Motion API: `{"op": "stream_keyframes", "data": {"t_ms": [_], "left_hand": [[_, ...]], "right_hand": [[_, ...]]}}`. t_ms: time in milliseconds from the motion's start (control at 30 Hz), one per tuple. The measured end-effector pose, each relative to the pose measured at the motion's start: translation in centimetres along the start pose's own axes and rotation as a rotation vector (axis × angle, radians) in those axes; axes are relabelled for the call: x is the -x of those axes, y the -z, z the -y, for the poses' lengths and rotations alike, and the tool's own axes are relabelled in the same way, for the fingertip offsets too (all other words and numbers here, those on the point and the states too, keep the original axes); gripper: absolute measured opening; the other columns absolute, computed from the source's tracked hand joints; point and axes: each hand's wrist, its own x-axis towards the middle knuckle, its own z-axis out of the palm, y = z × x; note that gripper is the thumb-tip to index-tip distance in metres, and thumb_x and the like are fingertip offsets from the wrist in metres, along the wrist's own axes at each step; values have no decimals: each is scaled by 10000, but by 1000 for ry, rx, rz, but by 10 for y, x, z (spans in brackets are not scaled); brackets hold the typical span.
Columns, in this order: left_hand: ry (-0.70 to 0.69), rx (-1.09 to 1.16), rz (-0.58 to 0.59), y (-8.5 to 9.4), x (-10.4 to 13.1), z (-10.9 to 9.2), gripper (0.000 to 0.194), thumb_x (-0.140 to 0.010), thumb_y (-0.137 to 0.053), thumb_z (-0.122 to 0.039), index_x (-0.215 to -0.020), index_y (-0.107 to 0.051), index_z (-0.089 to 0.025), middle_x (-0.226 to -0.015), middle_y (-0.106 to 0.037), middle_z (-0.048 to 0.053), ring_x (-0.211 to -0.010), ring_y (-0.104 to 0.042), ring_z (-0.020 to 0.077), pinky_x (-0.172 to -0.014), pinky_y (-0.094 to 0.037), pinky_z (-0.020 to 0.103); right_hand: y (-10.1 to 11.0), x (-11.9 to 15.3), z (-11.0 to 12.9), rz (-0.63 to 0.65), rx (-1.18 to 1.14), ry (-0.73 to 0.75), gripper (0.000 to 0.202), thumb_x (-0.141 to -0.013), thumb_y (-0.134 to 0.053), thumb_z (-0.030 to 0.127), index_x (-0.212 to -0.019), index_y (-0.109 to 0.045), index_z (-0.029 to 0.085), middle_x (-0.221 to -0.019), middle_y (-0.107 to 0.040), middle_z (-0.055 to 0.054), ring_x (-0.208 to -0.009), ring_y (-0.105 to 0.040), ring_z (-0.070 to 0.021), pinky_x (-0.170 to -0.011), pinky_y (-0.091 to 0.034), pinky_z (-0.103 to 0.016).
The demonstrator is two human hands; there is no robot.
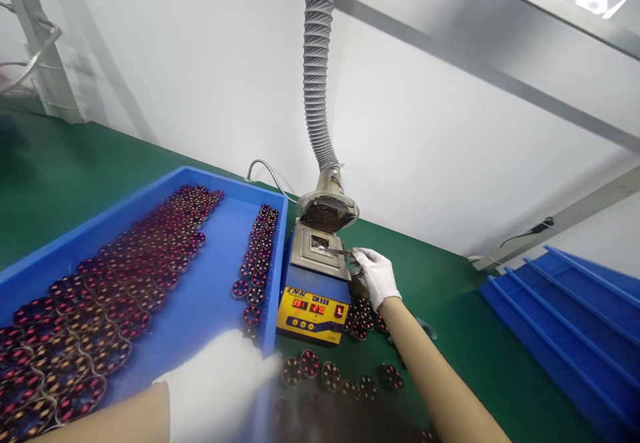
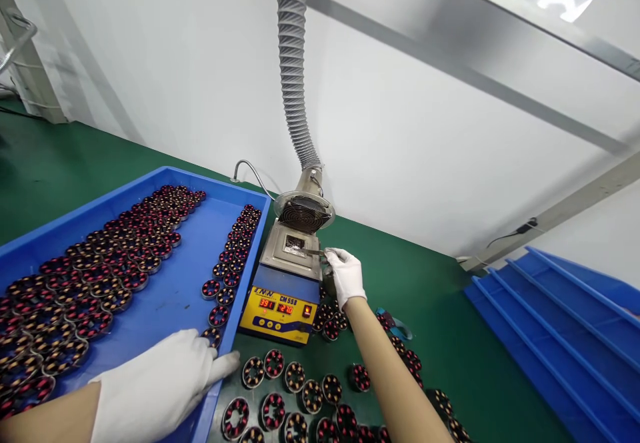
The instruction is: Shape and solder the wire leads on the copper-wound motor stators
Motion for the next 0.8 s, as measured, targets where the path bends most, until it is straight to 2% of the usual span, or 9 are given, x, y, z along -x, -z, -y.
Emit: {"op": "stream_keyframes", "data": {"t_ms": [200,300,400,567,800], "left_hand": [[-11,-10,-15,-2,1,1,448,-704,-422,-47,-1106,-549,-198,-777,-640,111,-707,-624,324,-598,-499,459],[-3,-20,1,-3,1,0,500,-678,-457,-59,-1156,-526,-191,-785,-640,120,-687,-614,326,-589,-485,450],[4,0,-5,-2,1,-1,448,-688,-459,-65,-1106,-552,-196,-775,-636,115,-703,-615,323,-607,-483,444],[2,-3,-12,1,1,-1,465,-704,-422,-40,-1119,-554,-203,-764,-640,115,-698,-622,314,-611,-490,442],[-8,-40,6,0,1,-1,443,-708,-393,-33,-1088,-556,-194,-749,-636,106,-699,-628,306,-611,-504,435]], "right_hand": [[0,1,-1,20,101,99,308,-592,-676,430,-735,-655,158,-712,-684,-62,-635,-618,-186,-613,-499,-312],[1,6,-3,15,155,149,278,-628,-651,419,-752,-660,170,-781,-696,-75,-724,-633,-212,-713,-504,-352],[2,10,-4,-5,201,191,273,-659,-635,420,-775,-662,174,-815,-697,-82,-780,-634,-231,-774,-494,-384],[7,11,-1,-51,213,230,304,-686,-617,439,-819,-658,169,-829,-692,-82,-752,-633,-216,-742,-505,-372],[12,12,12,-96,173,260,285,-684,-621,419,-801,-651,160,-722,-673,-55,-643,-614,-175,-623,-514,-313]]}}
